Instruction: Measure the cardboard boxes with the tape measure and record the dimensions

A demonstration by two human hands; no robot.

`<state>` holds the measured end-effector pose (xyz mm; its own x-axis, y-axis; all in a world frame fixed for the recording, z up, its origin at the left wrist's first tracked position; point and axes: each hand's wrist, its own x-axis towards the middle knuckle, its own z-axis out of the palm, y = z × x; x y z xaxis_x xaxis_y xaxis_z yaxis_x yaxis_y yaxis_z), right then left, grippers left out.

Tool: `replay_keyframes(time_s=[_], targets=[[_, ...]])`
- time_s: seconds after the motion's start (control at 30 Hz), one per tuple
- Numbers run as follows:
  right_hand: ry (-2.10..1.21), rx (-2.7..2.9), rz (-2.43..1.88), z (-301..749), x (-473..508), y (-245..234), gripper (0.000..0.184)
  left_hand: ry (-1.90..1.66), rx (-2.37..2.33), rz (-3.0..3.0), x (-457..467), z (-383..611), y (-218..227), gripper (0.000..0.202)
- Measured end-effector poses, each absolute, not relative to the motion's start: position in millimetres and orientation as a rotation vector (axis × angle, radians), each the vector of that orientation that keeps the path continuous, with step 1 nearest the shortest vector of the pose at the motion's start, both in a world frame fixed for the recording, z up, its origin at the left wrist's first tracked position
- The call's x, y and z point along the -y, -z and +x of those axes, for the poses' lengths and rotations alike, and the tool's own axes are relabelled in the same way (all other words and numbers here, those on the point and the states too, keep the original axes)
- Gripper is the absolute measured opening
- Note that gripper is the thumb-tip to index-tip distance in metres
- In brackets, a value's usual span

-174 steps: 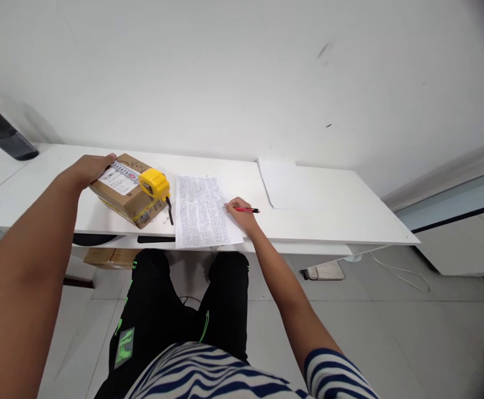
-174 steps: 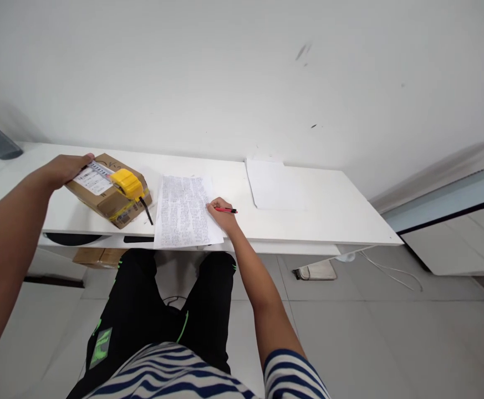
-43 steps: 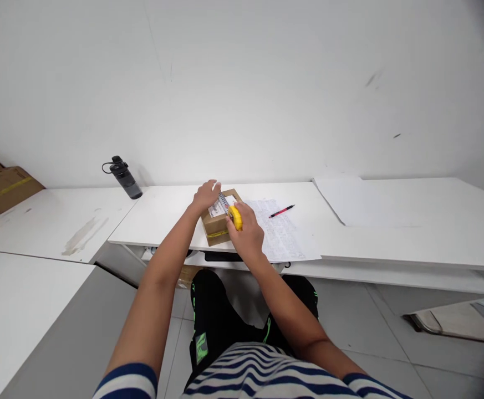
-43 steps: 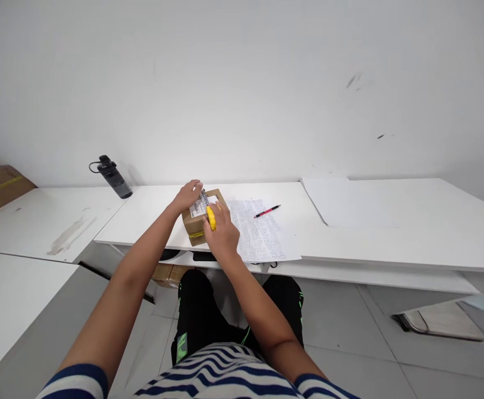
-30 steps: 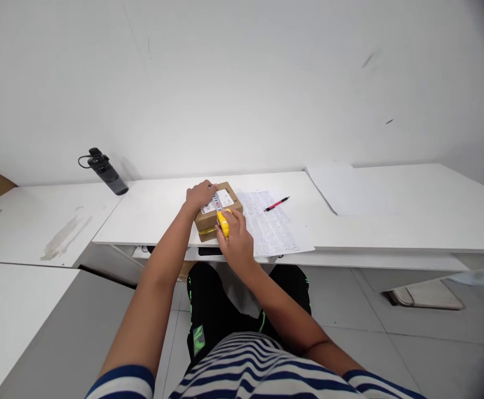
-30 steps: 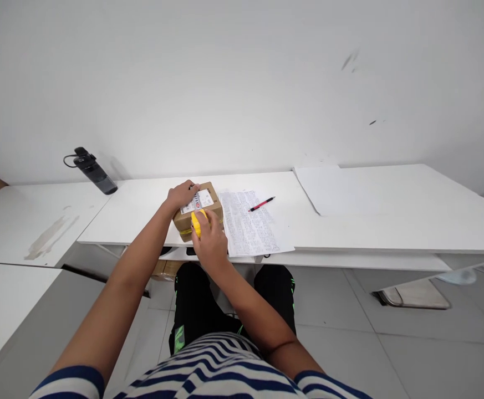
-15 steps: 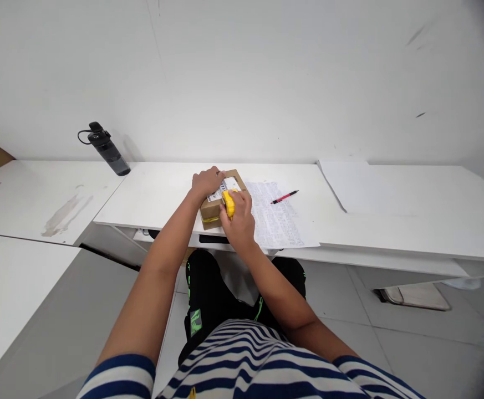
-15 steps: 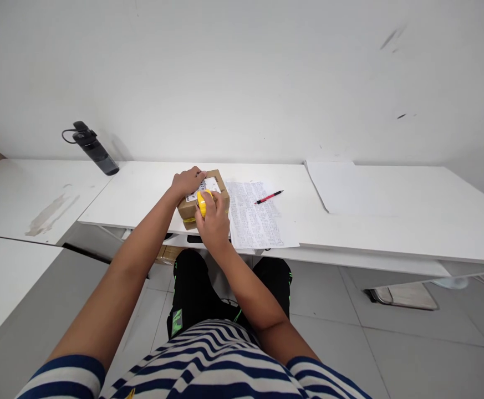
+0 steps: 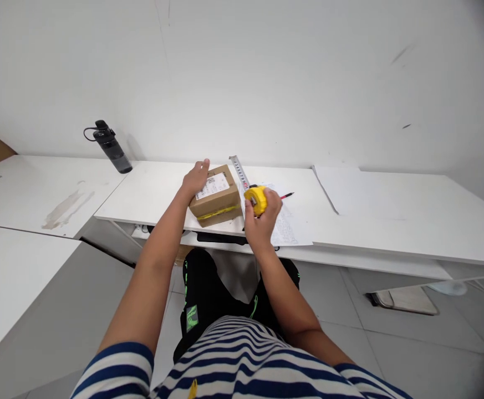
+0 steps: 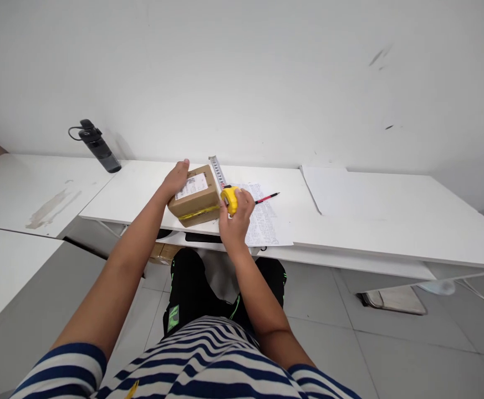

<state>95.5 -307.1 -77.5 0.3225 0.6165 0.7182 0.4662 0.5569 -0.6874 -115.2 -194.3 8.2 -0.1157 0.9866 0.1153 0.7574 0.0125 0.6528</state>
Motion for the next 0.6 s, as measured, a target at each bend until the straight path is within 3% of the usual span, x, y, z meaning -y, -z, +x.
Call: replay_keyframes(time_s=[0.13, 0.23, 0.3, 0.37, 0.5, 0.6], targets=[[-0.500, 1.167, -1.049, 117, 298, 73, 0.074, -1.150, -1.848, 1.740, 214, -164, 25, 0.055], [-0.854, 1.139, -0.921, 119, 280, 68, 0.092, -1.255, -2.135, 1.443, 243, -183, 66, 0.045], [-0.985, 1.161, -0.820, 113, 261, 63, 0.091, -1.263, -2.213, 1.330, 255, -188, 88, 0.041], [-1.079, 1.209, -0.748, 105, 240, 56, 0.086, -1.369, -2.173, 1.083, 257, -191, 97, 0.050], [-1.169, 1.348, -0.684, 92, 203, 42, 0.085, -1.474, -1.781, 0.830, 247, -198, 81, 0.070], [-1.215, 1.426, -0.695, 87, 186, 38, 0.086, -1.517, -1.506, 0.941, 250, -195, 62, 0.070]])
